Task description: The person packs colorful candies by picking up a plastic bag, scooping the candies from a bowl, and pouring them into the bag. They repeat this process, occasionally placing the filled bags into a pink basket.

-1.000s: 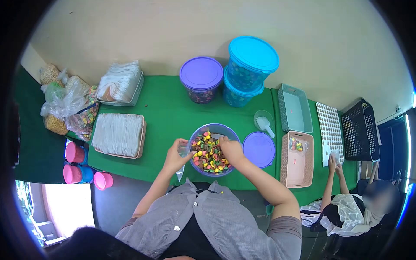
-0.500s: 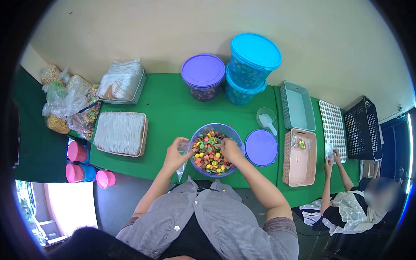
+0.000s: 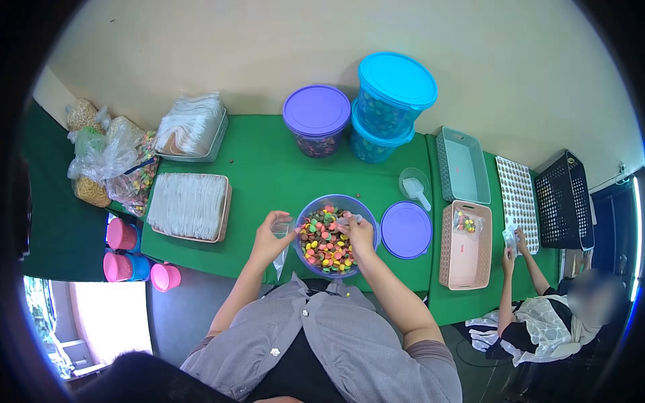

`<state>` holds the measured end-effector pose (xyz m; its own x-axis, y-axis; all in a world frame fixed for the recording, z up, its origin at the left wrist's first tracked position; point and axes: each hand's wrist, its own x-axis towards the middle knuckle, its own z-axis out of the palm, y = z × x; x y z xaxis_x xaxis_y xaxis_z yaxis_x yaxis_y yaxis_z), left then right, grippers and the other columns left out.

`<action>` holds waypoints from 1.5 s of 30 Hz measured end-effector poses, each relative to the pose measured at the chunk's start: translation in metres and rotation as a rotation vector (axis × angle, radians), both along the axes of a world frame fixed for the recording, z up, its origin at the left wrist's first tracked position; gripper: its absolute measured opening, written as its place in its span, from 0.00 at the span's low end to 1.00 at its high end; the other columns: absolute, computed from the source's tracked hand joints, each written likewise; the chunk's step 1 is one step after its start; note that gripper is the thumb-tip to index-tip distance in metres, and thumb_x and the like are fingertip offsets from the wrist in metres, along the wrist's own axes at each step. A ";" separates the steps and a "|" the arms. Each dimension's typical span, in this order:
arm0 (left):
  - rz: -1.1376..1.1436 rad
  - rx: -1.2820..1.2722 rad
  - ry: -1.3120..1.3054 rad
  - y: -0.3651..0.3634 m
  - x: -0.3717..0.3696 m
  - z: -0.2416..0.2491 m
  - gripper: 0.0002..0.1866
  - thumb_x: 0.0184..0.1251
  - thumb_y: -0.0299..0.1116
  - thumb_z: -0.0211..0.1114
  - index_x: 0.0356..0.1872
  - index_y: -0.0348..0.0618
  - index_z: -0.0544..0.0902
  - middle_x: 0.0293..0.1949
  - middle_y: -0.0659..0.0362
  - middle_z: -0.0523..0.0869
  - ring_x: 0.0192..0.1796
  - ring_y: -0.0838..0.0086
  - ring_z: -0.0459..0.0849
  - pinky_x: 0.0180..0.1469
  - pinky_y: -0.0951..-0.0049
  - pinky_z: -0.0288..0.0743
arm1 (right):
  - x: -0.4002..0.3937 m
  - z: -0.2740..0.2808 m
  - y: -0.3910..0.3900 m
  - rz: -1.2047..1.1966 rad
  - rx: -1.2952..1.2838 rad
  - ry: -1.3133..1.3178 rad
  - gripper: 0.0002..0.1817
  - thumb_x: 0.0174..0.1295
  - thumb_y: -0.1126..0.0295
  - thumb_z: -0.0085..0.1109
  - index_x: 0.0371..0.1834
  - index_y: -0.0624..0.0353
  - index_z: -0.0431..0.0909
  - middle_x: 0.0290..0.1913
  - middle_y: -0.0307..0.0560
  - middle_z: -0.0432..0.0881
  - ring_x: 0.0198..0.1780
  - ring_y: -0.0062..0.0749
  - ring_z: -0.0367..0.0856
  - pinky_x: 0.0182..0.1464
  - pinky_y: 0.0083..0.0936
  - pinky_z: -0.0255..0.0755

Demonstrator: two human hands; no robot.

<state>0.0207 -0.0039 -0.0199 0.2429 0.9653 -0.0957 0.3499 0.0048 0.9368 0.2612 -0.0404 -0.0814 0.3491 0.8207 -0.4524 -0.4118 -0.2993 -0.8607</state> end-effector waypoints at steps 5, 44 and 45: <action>0.005 0.017 -0.021 0.006 -0.004 0.011 0.25 0.54 0.34 0.75 0.51 0.37 0.75 0.47 0.50 0.84 0.50 0.65 0.85 0.54 0.66 0.77 | 0.000 0.000 -0.007 -0.109 -0.044 0.052 0.15 0.73 0.66 0.51 0.48 0.71 0.72 0.42 0.53 0.81 0.36 0.32 0.84 0.41 0.22 0.82; -0.413 0.555 0.097 -0.020 0.077 0.060 0.39 0.37 0.36 0.81 0.54 0.40 0.71 0.48 0.49 0.79 0.53 0.53 0.78 0.56 0.58 0.71 | -0.007 0.190 -0.049 0.107 0.437 -0.869 0.10 0.66 0.76 0.56 0.50 0.64 0.75 0.39 0.47 0.84 0.37 0.23 0.83 0.36 0.23 0.78; -0.401 0.524 0.084 -0.020 0.077 0.064 0.38 0.37 0.36 0.81 0.54 0.40 0.71 0.48 0.50 0.79 0.53 0.53 0.78 0.56 0.58 0.71 | -0.007 0.193 -0.048 0.112 0.439 -0.868 0.10 0.66 0.76 0.56 0.50 0.64 0.75 0.39 0.47 0.84 0.37 0.23 0.83 0.36 0.23 0.78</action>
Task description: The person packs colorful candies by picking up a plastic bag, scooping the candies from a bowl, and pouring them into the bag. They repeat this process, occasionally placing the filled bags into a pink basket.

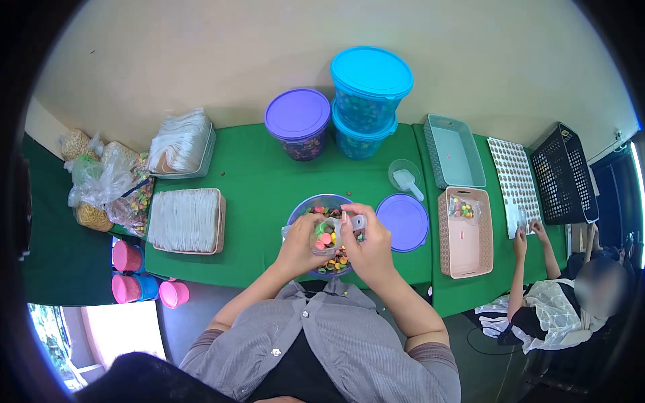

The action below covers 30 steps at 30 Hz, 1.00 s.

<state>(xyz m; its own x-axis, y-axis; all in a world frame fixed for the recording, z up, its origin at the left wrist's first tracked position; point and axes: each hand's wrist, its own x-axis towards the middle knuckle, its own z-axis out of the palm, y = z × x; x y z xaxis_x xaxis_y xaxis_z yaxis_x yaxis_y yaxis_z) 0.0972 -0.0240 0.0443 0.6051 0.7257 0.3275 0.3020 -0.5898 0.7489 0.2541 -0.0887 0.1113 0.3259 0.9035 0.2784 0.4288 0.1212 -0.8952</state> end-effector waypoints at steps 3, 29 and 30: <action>0.019 -0.043 -0.012 0.000 -0.001 0.010 0.38 0.37 0.36 0.81 0.53 0.42 0.72 0.47 0.51 0.79 0.52 0.54 0.79 0.55 0.59 0.72 | 0.001 0.007 0.002 -0.012 0.024 0.108 0.10 0.67 0.76 0.55 0.49 0.65 0.75 0.40 0.47 0.84 0.37 0.23 0.83 0.35 0.22 0.77; 0.474 -0.276 -0.231 0.042 -0.057 0.020 0.19 0.55 0.28 0.74 0.47 0.39 0.78 0.42 0.55 0.83 0.45 0.71 0.83 0.48 0.70 0.80 | 0.009 -0.182 0.033 -0.081 -0.450 0.760 0.14 0.73 0.68 0.49 0.49 0.70 0.67 0.42 0.55 0.79 0.36 0.39 0.85 0.41 0.28 0.85; 0.455 -0.293 -0.237 0.041 -0.058 0.018 0.19 0.55 0.28 0.73 0.47 0.39 0.78 0.42 0.55 0.83 0.45 0.71 0.83 0.48 0.70 0.80 | 0.009 -0.182 0.031 -0.113 -0.457 0.838 0.13 0.73 0.68 0.49 0.50 0.70 0.67 0.42 0.55 0.79 0.38 0.39 0.85 0.42 0.29 0.85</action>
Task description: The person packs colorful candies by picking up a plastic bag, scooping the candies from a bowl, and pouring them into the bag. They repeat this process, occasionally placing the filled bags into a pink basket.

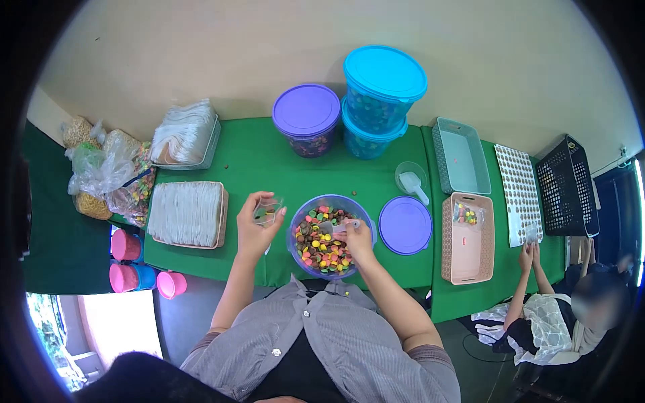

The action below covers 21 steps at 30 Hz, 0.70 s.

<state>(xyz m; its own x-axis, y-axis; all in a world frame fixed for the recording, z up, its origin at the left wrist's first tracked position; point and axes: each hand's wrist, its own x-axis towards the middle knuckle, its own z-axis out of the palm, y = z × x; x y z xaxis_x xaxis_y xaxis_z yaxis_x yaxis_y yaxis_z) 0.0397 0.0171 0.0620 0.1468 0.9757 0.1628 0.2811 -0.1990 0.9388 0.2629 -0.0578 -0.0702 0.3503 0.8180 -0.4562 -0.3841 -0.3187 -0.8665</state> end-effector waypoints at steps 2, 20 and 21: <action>-0.014 0.042 0.034 0.000 -0.001 -0.003 0.19 0.55 0.28 0.73 0.47 0.39 0.78 0.42 0.55 0.83 0.45 0.71 0.84 0.47 0.71 0.81 | 0.001 -0.003 -0.001 -0.040 -0.006 0.074 0.13 0.73 0.68 0.48 0.49 0.69 0.67 0.43 0.55 0.79 0.38 0.38 0.85 0.43 0.29 0.84; -0.392 0.172 0.366 -0.011 0.013 -0.014 0.27 0.45 0.29 0.76 0.49 0.43 0.77 0.44 0.54 0.83 0.50 0.61 0.83 0.54 0.62 0.75 | 0.020 0.111 -0.026 -0.338 0.329 0.116 0.09 0.72 0.68 0.48 0.47 0.61 0.71 0.29 0.40 0.76 0.28 0.23 0.75 0.29 0.20 0.69; -0.436 0.211 0.401 -0.015 0.018 -0.014 0.29 0.43 0.30 0.76 0.51 0.44 0.76 0.45 0.54 0.83 0.51 0.59 0.82 0.55 0.60 0.73 | 0.018 0.119 -0.026 -0.306 0.357 0.036 0.09 0.73 0.68 0.48 0.47 0.61 0.71 0.29 0.41 0.77 0.27 0.23 0.75 0.29 0.20 0.69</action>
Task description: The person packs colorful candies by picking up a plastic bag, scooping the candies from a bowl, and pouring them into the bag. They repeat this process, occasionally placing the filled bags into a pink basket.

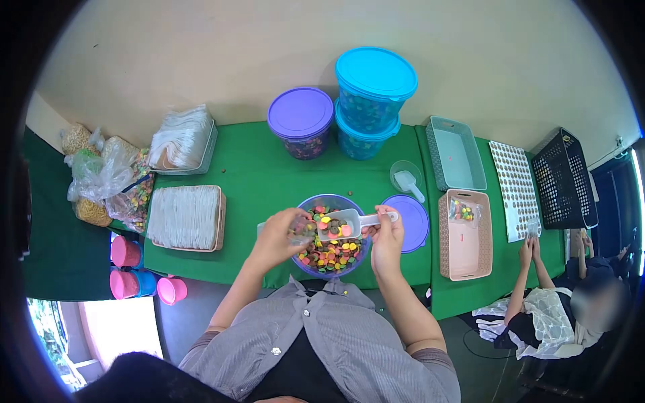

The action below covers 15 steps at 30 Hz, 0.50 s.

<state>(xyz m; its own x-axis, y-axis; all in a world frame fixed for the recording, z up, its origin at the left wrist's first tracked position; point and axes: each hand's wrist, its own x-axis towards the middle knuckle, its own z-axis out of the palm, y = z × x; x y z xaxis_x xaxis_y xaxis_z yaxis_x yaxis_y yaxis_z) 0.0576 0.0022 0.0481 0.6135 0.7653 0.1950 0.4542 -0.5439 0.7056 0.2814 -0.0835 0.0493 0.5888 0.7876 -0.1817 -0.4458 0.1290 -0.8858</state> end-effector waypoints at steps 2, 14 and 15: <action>-0.039 -0.020 -0.003 -0.007 0.010 0.006 0.32 0.42 0.31 0.77 0.53 0.44 0.75 0.46 0.54 0.82 0.52 0.59 0.81 0.57 0.60 0.72 | -0.006 0.018 -0.003 0.014 0.018 -0.087 0.09 0.73 0.67 0.47 0.47 0.61 0.71 0.30 0.42 0.78 0.26 0.23 0.75 0.28 0.20 0.69; -0.074 -0.008 -0.196 -0.022 0.021 0.018 0.42 0.40 0.29 0.79 0.58 0.41 0.64 0.51 0.51 0.71 0.54 0.58 0.79 0.57 0.60 0.74 | -0.020 0.067 -0.021 -0.043 0.150 -0.528 0.10 0.75 0.67 0.47 0.49 0.64 0.70 0.34 0.45 0.79 0.30 0.21 0.78 0.32 0.21 0.74; -0.005 -0.074 -0.325 -0.021 0.020 0.005 0.43 0.43 0.28 0.78 0.59 0.42 0.60 0.52 0.51 0.68 0.55 0.60 0.78 0.57 0.60 0.75 | -0.014 0.065 -0.019 -0.041 0.151 -0.529 0.10 0.75 0.67 0.47 0.49 0.64 0.70 0.34 0.45 0.79 0.30 0.21 0.78 0.32 0.21 0.74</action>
